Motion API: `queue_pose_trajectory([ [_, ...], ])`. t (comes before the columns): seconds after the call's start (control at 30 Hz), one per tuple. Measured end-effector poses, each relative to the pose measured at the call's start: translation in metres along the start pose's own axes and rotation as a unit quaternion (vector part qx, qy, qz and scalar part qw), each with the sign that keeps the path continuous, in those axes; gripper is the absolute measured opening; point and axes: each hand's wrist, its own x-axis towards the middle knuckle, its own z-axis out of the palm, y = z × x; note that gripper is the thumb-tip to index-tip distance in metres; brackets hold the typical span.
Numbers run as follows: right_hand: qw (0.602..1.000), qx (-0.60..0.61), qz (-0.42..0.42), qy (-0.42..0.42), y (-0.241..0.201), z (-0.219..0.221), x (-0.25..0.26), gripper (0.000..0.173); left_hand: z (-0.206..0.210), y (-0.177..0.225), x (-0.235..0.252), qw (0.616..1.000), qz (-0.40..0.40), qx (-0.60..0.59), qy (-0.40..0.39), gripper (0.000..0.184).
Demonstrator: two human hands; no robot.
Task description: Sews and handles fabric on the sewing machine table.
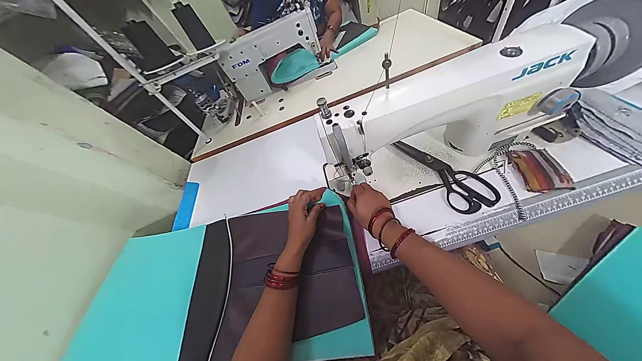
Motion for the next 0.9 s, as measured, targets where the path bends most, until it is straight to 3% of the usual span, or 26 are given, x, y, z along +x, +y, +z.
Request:
queue_pose_trajectory([
  [0.23, 0.997, -0.035, -0.071, -0.010, 0.002, 0.003, -0.001, 0.038, -0.002, -0.003, -0.004, 0.999, 0.006, -0.037, -0.011, 0.012],
  [0.53, 0.999, 0.029, -0.006, 0.022, 0.004, 0.001, -0.002, 0.042, -0.003, -0.001, -0.013, 0.996, -0.001, -0.086, -0.009, 0.012],
  [0.7, 0.995, -0.005, -0.096, -0.002, 0.010, 0.003, -0.003, 0.042, -0.003, -0.002, -0.014, 0.996, 0.005, -0.085, -0.010, 0.011],
  [0.9, 0.992, -0.049, -0.117, -0.026, 0.009, 0.004, -0.003, 0.037, -0.003, -0.001, -0.015, 0.997, 0.000, -0.078, -0.013, 0.013],
])
